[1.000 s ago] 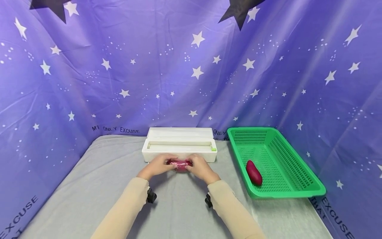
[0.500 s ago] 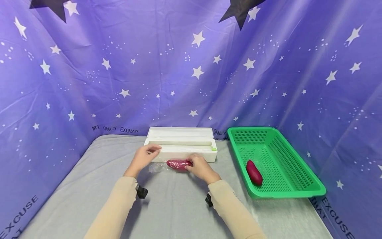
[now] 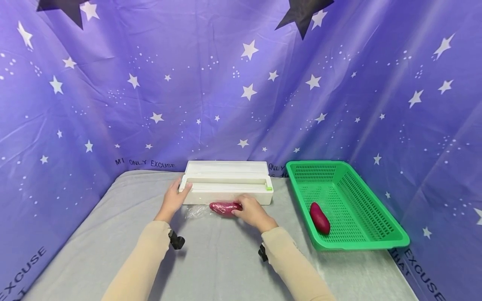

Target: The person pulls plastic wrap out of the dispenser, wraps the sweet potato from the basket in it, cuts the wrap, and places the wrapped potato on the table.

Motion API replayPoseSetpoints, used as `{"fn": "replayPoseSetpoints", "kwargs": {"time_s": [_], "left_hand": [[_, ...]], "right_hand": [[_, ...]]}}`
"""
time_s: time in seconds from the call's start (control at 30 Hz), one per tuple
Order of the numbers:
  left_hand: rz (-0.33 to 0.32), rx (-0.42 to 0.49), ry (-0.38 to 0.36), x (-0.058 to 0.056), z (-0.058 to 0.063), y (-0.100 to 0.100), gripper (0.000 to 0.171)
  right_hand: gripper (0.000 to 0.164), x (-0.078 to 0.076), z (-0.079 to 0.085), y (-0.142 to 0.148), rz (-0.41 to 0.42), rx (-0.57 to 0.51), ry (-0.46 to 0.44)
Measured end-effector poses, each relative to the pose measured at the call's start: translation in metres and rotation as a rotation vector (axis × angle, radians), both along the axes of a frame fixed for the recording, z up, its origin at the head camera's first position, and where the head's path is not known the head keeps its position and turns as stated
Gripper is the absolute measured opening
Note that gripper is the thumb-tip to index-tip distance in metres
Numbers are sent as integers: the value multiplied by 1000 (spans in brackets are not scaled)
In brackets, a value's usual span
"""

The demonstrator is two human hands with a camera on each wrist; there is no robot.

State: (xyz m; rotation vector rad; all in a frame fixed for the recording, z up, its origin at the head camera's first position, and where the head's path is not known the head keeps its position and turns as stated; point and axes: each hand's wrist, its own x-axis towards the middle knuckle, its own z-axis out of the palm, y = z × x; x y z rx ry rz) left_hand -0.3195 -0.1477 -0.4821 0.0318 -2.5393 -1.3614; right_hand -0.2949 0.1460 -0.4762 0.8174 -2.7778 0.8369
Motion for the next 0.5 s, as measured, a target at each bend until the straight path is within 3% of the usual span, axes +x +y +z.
{"fn": "replayPoseSetpoints", "kwargs": {"time_s": [0.13,0.5], "left_hand": [[-29,2,-37,1,-6,-1,73],[-72,-6,-32,1,-8,-6,75]], "right_hand": [[26,1,2,0,0,7,-3],[26,1,3,0,-11,13,-14]]}}
